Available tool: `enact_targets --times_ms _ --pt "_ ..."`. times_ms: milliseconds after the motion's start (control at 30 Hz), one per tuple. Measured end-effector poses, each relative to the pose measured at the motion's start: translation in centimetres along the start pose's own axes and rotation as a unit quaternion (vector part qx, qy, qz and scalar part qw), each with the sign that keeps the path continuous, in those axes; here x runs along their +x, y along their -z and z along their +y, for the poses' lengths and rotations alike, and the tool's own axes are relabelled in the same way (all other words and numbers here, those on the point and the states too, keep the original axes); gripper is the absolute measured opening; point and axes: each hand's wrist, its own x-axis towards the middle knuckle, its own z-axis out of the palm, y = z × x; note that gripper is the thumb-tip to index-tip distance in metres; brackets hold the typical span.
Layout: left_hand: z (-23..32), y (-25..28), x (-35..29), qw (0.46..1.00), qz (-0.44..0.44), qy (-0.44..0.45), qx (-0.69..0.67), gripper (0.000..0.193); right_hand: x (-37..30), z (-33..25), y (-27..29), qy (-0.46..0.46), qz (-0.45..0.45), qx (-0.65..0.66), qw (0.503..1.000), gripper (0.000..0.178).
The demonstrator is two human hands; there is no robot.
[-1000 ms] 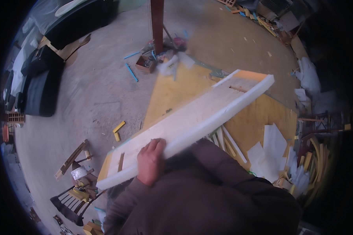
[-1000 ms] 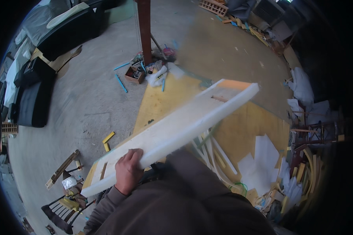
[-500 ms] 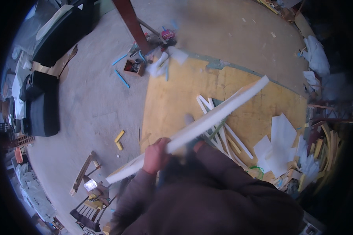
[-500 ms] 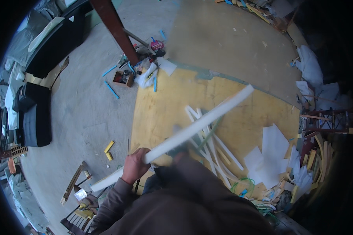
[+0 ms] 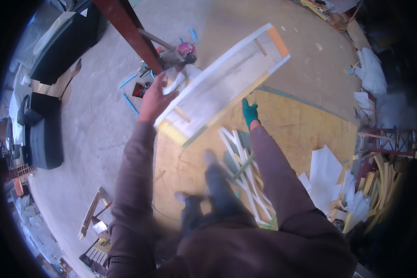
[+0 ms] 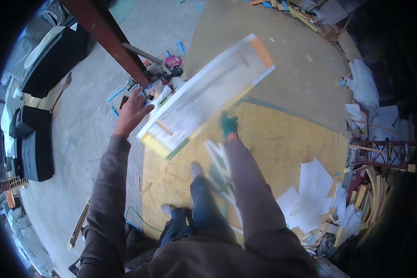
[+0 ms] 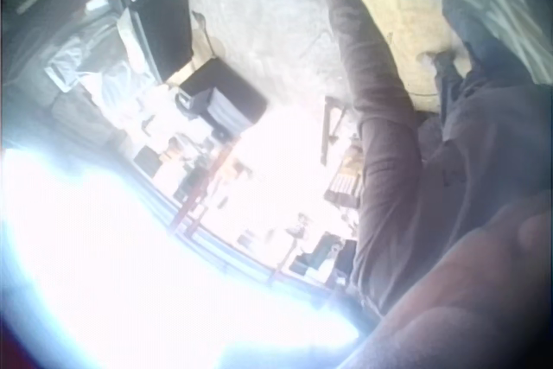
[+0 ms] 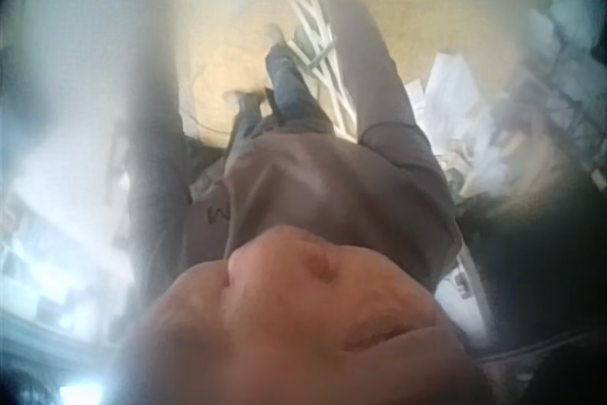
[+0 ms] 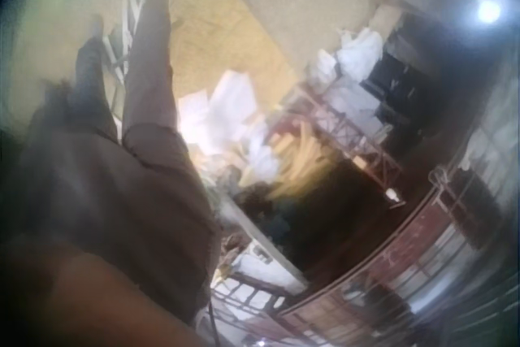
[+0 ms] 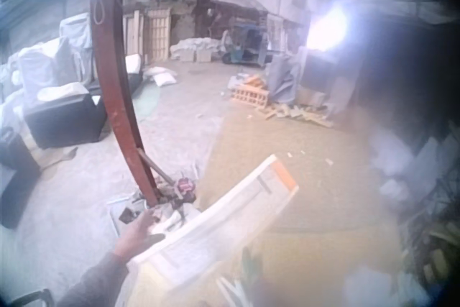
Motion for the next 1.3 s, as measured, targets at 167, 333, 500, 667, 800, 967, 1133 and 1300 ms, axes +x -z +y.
enact_targets --times_ms 167,333,500,667,800,967,1133,1300 --pt "-9.6 1.2 -15.5 0.981 -0.094 0.158 0.058 0.052 -0.3 8.2 2.6 0.232 -0.112 -0.182 0.949 0.085" --pt "-19.0 -0.6 -49.8 0.866 -0.21 0.438 0.122 0.04 -8.3 18.5 1.3 0.399 -0.227 -0.342 0.82 0.05" --pt "-11.5 0.1 -78.7 0.822 -0.172 0.536 -0.085 0.022 -14.3 23.1 -2.9 0.256 -0.455 -0.349 0.778 0.044" --pt "-4.1 -3.8 -84.3 0.735 0.002 0.638 -0.231 0.026 -16.6 17.0 -9.4 0.305 -0.472 -0.313 0.766 0.037" --pt "-5.1 -8.9 -85.3 0.608 0.226 0.648 -0.4 0.032 -20.8 7.7 -15.5 0.31 -0.507 -0.237 0.769 0.033" --pt "-9.8 -8.4 -89.6 0.585 0.282 0.621 -0.439 0.043 -33.3 2.3 -23.5 0.284 -0.486 -0.248 0.788 0.028" --pt "-10.0 -6.9 -98.4 0.49 0.55 0.56 -0.379 0.037 -51.5 3.2 -32.1 0.365 -0.57 -0.344 0.651 0.04" --pt "-7.8 -14.2 -104.2 0.405 0.597 0.641 -0.264 0.023 -69.3 4.4 -41.1 0.422 -0.639 -0.402 0.502 0.047"
